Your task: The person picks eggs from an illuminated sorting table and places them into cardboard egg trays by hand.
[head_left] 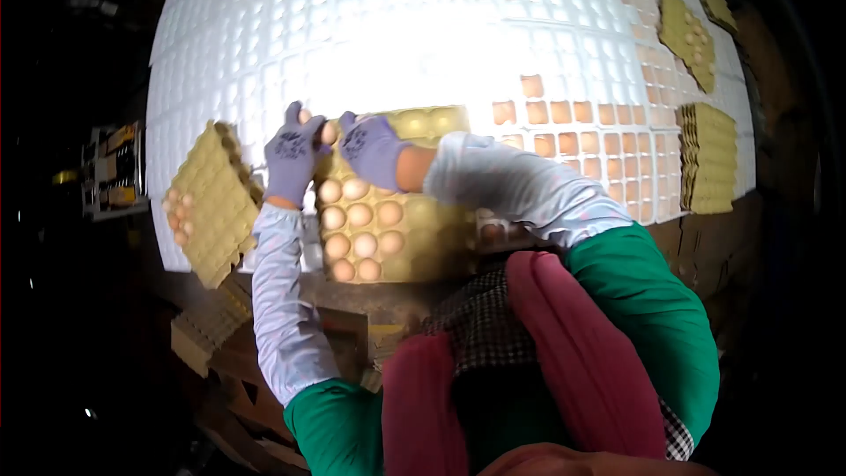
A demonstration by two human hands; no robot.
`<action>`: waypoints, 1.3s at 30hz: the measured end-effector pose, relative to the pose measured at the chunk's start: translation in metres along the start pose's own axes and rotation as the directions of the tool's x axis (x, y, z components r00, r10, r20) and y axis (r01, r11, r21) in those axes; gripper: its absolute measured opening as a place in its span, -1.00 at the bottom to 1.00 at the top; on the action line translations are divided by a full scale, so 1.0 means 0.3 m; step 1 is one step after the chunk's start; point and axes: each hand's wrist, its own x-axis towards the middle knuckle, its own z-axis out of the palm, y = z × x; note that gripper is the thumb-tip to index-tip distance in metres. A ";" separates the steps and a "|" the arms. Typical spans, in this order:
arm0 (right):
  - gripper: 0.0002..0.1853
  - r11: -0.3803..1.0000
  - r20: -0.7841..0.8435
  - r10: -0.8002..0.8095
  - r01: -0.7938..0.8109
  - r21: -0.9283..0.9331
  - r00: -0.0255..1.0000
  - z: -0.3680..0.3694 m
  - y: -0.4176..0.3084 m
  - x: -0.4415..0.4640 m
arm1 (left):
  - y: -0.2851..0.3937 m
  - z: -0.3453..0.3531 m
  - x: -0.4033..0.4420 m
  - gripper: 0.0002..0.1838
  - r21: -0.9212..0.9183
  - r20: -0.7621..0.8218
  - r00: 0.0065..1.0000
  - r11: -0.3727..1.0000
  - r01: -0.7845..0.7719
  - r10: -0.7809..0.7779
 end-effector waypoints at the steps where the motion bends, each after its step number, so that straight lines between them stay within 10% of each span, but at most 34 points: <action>1: -0.63 0.978 -0.046 0.001 0.009 0.207 0.999 0.027 0.033 -0.003 | -0.001 0.008 0.001 -0.67 0.018 -0.052 0.999 1.000 -0.006 0.007; 3: -0.53 0.802 -0.224 0.040 0.102 0.589 0.974 0.075 0.146 -0.120 | -0.017 0.005 -0.024 -0.53 0.008 -0.092 0.993 0.997 0.076 -0.075; 4: -0.51 0.649 -0.338 0.077 0.210 0.731 0.938 0.085 0.196 -0.221 | 0.037 -0.048 -0.037 -0.49 -0.334 0.024 0.945 0.888 0.315 -0.326; 8: -0.42 0.138 -0.078 0.580 -0.004 0.990 0.811 0.274 0.456 -0.624 | 0.162 -0.013 -0.037 -0.58 -0.844 -0.008 0.945 0.509 0.168 -0.326; 12: -0.43 0.189 0.028 0.894 -0.433 0.881 0.448 0.510 0.781 -0.885 | 0.770 0.026 0.195 -0.54 -0.662 -0.043 0.999 0.749 -0.006 -0.030; 17: -0.48 0.532 -0.207 0.786 -0.465 0.707 0.583 0.739 0.962 -0.934 | 1.228 0.369 0.482 -0.51 -0.266 0.117 0.986 0.960 -0.087 0.122; 21: -0.44 0.488 -0.136 0.832 -0.594 0.639 0.538 0.680 0.997 -0.978 | 1.301 0.426 0.547 -0.55 -0.218 0.255 0.962 0.975 -0.037 0.094; 24: -0.46 0.590 -0.197 0.755 -0.516 0.621 0.626 0.700 1.030 -1.031 | 1.329 0.435 0.601 -0.56 -0.368 -0.026 0.996 0.926 -0.088 0.085; 29: -0.53 0.573 -0.430 0.819 -0.588 0.571 0.381 0.777 1.137 -1.048 | 1.363 0.422 0.667 -0.59 -0.304 0.152 0.987 0.953 0.002 0.046; 34: -0.58 0.694 -0.637 0.697 -0.533 0.483 0.330 0.900 1.136 -1.027 | 1.473 0.489 0.692 -0.61 -0.863 -0.104 0.983 0.506 -0.014 -0.152; 37: -0.61 0.699 -0.601 0.709 -0.483 0.527 0.370 0.910 1.161 -1.016 | 1.457 0.760 0.695 -0.45 -0.218 -0.232 0.935 0.922 -0.319 0.269; 39: -0.62 0.715 -0.603 0.695 -0.467 0.521 0.391 0.935 1.173 -1.013 | 1.469 0.760 0.663 -0.50 -0.271 -0.263 0.942 0.921 -0.280 0.209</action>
